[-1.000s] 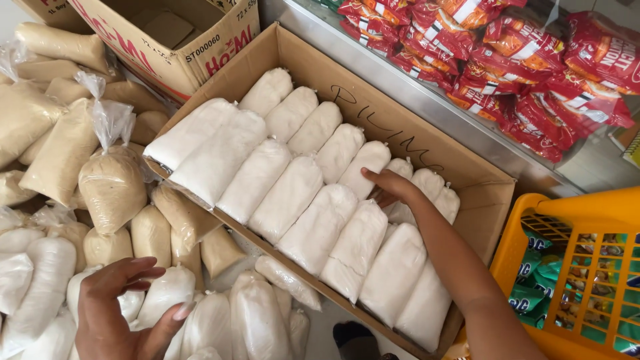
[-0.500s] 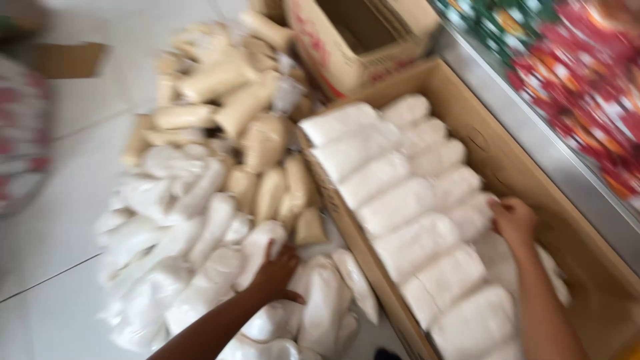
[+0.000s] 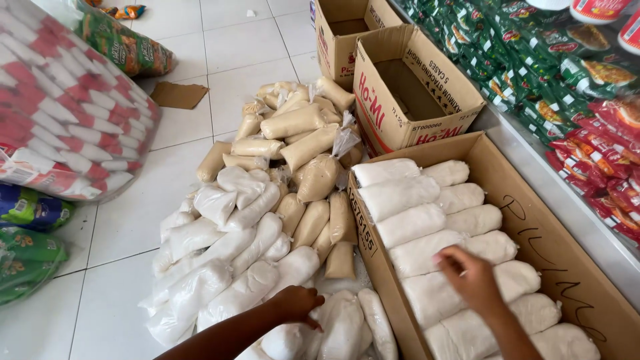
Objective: Organizing small plastic bags containing white powder (sugar) into a cardboard box.
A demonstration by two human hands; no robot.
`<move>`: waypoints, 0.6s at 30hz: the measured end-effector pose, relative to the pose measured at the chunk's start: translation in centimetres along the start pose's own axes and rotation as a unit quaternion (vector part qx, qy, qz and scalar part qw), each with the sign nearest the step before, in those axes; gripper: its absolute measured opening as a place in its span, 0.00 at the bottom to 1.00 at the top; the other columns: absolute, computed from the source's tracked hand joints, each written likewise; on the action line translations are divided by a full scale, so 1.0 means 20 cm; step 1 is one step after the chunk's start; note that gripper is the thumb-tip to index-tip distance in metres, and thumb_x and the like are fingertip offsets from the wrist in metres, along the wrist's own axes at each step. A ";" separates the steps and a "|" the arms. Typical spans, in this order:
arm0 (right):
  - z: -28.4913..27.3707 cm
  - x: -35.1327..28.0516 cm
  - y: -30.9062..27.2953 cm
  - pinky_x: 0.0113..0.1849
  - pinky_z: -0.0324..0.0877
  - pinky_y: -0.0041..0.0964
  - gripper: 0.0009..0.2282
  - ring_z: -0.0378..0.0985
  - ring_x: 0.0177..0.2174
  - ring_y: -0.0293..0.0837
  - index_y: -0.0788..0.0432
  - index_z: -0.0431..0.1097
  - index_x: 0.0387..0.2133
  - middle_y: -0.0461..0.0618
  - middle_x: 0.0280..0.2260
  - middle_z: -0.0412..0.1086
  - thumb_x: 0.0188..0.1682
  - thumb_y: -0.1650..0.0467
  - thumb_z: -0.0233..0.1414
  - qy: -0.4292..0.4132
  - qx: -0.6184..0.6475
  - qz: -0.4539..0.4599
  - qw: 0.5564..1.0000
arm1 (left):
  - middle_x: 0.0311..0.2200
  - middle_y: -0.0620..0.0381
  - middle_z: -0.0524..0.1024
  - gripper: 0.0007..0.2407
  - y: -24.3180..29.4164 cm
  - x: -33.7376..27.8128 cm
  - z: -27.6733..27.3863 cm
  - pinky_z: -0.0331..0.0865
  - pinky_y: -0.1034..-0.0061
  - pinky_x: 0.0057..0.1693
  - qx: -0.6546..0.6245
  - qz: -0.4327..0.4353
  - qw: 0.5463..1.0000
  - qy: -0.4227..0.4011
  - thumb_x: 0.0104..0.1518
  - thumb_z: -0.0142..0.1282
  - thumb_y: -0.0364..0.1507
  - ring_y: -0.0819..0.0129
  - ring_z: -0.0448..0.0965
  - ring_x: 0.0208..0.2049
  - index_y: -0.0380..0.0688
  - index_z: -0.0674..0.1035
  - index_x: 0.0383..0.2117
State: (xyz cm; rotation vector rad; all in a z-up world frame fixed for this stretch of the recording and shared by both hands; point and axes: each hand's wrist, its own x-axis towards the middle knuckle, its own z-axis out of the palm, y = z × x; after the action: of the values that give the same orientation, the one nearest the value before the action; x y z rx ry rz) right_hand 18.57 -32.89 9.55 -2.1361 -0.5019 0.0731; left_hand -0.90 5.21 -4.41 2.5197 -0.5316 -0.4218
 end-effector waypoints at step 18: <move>0.30 -0.45 -0.31 0.46 0.75 0.38 0.34 0.82 0.46 0.46 0.61 0.70 0.52 0.55 0.44 0.73 0.30 0.64 0.72 -0.155 -0.014 0.130 0.979 | 0.25 0.51 0.76 0.28 1.13 0.10 -1.10 0.74 0.65 0.33 0.112 0.231 0.935 0.245 0.53 0.63 0.55 0.57 0.81 0.27 0.39 0.80 0.39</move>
State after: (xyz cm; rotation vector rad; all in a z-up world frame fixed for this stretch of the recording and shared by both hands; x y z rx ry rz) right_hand 6.80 -28.53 9.81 -2.2189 -0.4001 0.5548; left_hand 2.95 -4.07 25.55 2.4634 -0.9722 0.4558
